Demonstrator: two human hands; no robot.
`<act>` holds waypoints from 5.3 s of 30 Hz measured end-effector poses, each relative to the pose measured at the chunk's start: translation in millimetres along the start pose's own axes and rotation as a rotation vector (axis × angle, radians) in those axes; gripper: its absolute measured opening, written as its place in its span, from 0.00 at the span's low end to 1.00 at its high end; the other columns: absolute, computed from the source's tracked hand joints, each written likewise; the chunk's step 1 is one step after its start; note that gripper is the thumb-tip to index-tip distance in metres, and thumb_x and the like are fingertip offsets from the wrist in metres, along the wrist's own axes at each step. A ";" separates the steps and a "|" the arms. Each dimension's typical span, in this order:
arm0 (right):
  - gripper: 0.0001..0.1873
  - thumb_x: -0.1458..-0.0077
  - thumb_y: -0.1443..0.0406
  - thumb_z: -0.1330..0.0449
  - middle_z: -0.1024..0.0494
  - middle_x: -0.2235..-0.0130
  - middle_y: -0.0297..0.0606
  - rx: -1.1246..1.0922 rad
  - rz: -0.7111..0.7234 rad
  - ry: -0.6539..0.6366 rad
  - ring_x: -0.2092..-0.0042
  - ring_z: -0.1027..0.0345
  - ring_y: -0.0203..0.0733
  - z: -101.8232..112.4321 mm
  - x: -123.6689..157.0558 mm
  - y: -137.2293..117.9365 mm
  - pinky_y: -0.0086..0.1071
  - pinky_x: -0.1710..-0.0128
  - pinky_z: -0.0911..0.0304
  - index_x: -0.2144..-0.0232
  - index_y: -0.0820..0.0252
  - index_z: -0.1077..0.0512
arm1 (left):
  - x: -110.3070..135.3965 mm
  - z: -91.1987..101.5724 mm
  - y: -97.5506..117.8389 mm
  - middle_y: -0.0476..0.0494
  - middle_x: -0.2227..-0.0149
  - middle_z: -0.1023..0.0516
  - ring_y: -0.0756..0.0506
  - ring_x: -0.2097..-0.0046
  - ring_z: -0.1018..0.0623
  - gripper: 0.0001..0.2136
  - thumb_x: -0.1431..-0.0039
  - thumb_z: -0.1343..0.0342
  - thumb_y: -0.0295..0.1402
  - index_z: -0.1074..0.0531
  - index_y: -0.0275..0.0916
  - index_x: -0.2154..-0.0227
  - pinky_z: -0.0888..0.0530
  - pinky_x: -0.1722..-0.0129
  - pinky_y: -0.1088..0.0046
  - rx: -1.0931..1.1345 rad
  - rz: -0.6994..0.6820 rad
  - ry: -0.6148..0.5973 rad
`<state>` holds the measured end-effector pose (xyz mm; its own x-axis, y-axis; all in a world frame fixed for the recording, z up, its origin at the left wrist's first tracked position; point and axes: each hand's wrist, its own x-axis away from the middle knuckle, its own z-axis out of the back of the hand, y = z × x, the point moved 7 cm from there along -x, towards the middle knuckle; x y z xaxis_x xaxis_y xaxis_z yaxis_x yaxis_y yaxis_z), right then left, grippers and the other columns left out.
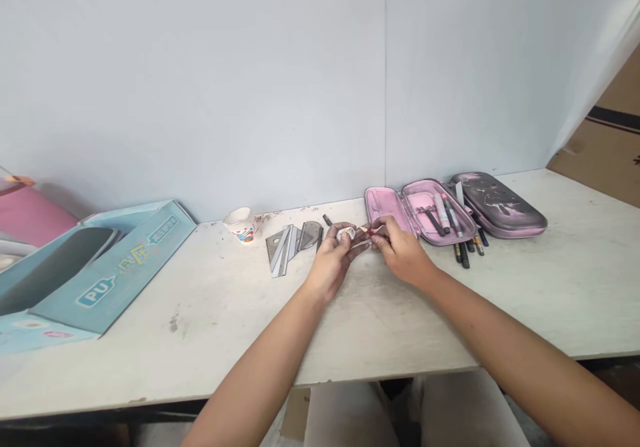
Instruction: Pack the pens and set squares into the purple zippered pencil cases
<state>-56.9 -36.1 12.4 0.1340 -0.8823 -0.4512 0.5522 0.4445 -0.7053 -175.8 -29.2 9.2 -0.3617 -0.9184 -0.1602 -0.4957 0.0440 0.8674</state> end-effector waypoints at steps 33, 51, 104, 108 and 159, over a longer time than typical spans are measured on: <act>0.17 0.45 0.61 0.52 0.26 0.63 0.56 0.669 -0.390 0.398 0.52 0.38 0.57 91.5 -6.1 65.0 0.46 0.53 0.47 0.64 0.70 0.30 | -32.9 -56.7 -39.7 0.41 0.63 0.22 0.48 0.64 0.22 0.16 0.50 0.40 0.38 0.38 0.38 0.61 0.30 0.55 0.62 -0.226 0.161 -0.078; 0.13 0.47 0.64 0.52 0.29 0.61 0.49 0.624 -0.109 0.504 0.54 0.41 0.51 101.9 -36.7 25.5 0.43 0.53 0.48 0.62 0.65 0.33 | -8.7 50.7 62.9 0.48 0.72 0.25 0.52 0.70 0.27 0.11 0.45 0.47 0.36 0.37 0.37 0.62 0.31 0.64 0.73 -0.498 -0.016 0.167; 0.20 0.38 0.59 0.61 0.23 0.67 0.34 0.470 0.442 -0.423 0.68 0.30 0.39 -225.8 -99.4 -161.7 0.29 0.74 0.55 0.45 0.52 0.47 | 66.8 214.4 193.8 0.46 0.72 0.28 0.48 0.72 0.28 0.12 0.40 0.61 0.29 0.44 0.37 0.54 0.35 0.71 0.74 -1.680 0.062 0.144; 0.18 0.38 0.60 0.61 0.23 0.64 0.33 0.491 0.439 -0.443 0.67 0.30 0.40 -225.2 -104.8 -157.9 0.30 0.74 0.54 0.49 0.53 0.43 | 62.2 208.1 193.9 0.45 0.71 0.27 0.46 0.70 0.26 0.13 0.40 0.61 0.31 0.45 0.38 0.52 0.34 0.70 0.72 -1.768 0.064 0.149; 0.15 0.43 0.67 0.53 0.32 0.54 0.50 0.913 -0.092 -0.029 0.49 0.46 0.51 126.6 -104.5 126.5 0.40 0.55 0.47 0.56 0.63 0.31 | -207.3 -94.1 -85.0 0.32 0.46 0.37 0.35 0.45 0.39 0.26 0.47 0.57 0.24 0.44 0.36 0.42 0.36 0.50 0.55 -1.956 -0.153 -0.214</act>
<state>103.1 92.7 39.5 0.0711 -0.9170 -0.3925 0.9957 0.0886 -0.0267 15.6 120.5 13.0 -0.5552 -0.8107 -0.1857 0.8167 -0.5736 0.0627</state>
